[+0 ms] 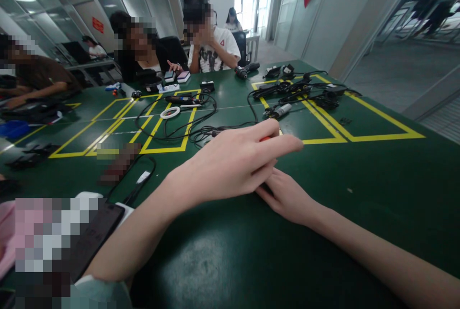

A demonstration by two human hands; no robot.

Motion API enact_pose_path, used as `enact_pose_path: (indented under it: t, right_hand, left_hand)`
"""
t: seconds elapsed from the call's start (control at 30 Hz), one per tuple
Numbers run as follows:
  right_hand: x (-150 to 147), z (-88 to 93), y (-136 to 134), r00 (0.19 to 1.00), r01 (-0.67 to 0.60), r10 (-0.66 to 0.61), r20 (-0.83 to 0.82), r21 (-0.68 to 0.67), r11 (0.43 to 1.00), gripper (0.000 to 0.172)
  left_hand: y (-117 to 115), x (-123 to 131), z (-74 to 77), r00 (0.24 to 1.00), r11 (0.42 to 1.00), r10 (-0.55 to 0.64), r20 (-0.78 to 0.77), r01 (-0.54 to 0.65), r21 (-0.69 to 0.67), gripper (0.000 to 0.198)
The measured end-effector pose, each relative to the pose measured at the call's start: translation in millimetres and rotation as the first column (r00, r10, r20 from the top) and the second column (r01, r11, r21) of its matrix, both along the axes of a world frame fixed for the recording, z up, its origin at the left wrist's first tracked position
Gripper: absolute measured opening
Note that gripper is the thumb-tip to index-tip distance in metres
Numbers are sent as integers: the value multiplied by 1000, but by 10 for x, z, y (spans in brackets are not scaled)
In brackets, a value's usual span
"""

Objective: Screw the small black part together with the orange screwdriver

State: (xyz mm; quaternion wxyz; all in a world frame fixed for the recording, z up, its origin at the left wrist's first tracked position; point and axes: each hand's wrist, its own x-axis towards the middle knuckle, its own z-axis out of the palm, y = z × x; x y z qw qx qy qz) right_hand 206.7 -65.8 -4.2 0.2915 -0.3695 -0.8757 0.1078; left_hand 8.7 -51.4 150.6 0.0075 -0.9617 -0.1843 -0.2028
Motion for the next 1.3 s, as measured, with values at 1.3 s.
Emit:
enact_pose_path:
  t: [1.3]
  right_hand:
    - [14,25,-1,1000,15,-15,0,-19,1000,27]
  left_hand:
    - [27,-17,32,971,960,-116,209,163,-228,44]
